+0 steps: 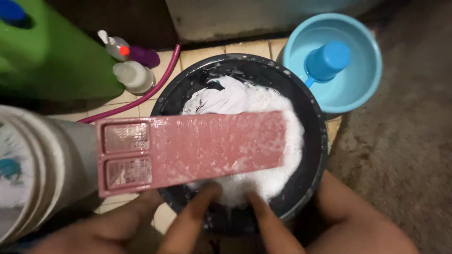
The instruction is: The person washes clothes by hand in a basin of soapy water using a washboard and a brush.
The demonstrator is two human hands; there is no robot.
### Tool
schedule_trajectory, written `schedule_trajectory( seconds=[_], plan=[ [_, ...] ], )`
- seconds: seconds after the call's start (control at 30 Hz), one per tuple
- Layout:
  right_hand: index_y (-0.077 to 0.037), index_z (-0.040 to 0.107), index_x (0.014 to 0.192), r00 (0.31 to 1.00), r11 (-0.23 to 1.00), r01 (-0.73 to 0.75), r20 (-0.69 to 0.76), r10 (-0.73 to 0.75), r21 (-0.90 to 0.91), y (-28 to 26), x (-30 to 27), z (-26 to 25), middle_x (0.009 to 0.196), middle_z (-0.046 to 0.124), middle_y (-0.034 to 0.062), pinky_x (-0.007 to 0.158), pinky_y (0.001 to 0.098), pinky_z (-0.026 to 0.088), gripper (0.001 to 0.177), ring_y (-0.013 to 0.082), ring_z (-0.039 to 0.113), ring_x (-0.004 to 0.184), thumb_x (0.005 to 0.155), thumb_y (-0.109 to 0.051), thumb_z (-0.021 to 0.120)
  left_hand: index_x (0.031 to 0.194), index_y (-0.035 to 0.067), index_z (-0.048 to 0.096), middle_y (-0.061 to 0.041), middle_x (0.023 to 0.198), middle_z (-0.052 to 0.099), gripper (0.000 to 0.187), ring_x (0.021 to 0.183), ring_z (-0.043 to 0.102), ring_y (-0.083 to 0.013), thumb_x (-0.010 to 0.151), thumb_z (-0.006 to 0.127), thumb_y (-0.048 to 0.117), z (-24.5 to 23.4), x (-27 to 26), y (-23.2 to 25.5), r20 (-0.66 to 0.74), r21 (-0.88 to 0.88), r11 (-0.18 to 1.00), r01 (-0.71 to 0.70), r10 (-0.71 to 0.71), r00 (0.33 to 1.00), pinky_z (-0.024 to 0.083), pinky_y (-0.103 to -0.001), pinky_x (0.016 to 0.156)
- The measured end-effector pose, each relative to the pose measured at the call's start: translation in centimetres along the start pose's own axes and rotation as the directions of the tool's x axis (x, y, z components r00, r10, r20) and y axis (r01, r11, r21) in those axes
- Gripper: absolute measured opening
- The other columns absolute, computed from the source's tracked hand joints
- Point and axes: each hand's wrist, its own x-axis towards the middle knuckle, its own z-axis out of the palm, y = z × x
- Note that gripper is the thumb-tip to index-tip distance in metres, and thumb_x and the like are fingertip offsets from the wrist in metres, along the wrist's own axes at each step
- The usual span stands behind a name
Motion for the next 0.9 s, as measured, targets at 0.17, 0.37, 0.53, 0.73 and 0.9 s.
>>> schedule_trajectory(
  seconds=[0.17,0.37,0.53,0.73,0.9],
  plan=[
    [-0.003,0.064,0.093,0.978,0.854,0.206,-0.125,-0.166,0.477,-9.8,-8.1,-4.8,0.085,0.064,0.0078,0.065,0.0319,0.048,0.014,0.0204,0.058,0.075,0.082,0.001,0.055,0.142,0.018,0.054,-0.011,0.141,0.061,0.082,0.131,0.057,-0.0346,0.069,0.088,0.026,-3.1,-10.7,1.0,-0.094,0.023,1.0,-0.016,0.019,0.995,0.05,-0.048,0.103],
    [-0.002,0.061,0.088,0.825,0.251,0.326,-0.145,-0.546,0.912,-27.2,-25.5,-14.2,0.077,0.061,0.0064,0.06,0.0302,0.048,0.009,0.0169,0.057,0.067,0.083,0.003,0.055,0.145,0.009,0.044,-0.017,0.134,0.059,0.111,0.126,0.054,-0.0366,0.049,0.097,0.018,-5.3,-19.5,5.1,-0.575,-0.116,0.949,-0.292,0.176,0.799,0.047,-0.046,0.104],
    [-0.002,0.056,0.094,0.685,-0.063,0.21,-0.193,-0.703,0.976,-35.7,-37.1,-20.9,0.091,0.059,0.01,0.066,0.0301,0.049,0.018,0.018,0.056,0.076,0.078,0.006,0.055,0.143,0.006,0.049,-0.016,0.132,0.062,0.089,0.122,0.059,-0.0334,0.064,0.087,0.023,-6.4,-19.0,11.5,-0.648,-0.21,0.817,-0.536,0.295,0.702,0.05,-0.045,0.101],
    [-0.003,0.055,0.092,0.514,-0.295,0.21,-0.362,-0.778,0.932,-33.0,-40.8,-26.3,0.092,0.061,0.0121,0.082,0.0362,0.056,0.004,0.0218,0.062,0.087,0.09,-0.001,0.057,0.139,0.004,0.055,-0.015,0.13,0.067,0.065,0.118,0.064,-0.0296,0.082,0.074,0.029,-9.5,-13.0,12.2,-0.676,-0.627,0.373,-0.684,0.175,0.715,0.054,-0.044,0.099],
    [-0.011,0.066,0.083,0.741,-0.311,0.472,-0.562,-0.367,0.825,-21.0,-29.8,-27.9,0.099,0.069,0.0117,0.097,0.0486,0.058,0.011,0.0294,0.069,0.099,0.084,-0.022,0.069,0.137,0.001,0.061,-0.014,0.128,0.07,0.051,0.114,0.069,-0.0265,0.098,0.063,0.034,-14.3,-13.9,9.2,-0.601,-0.777,-0.31,-0.548,0.102,0.793,0.057,-0.043,0.096]
  ],
)
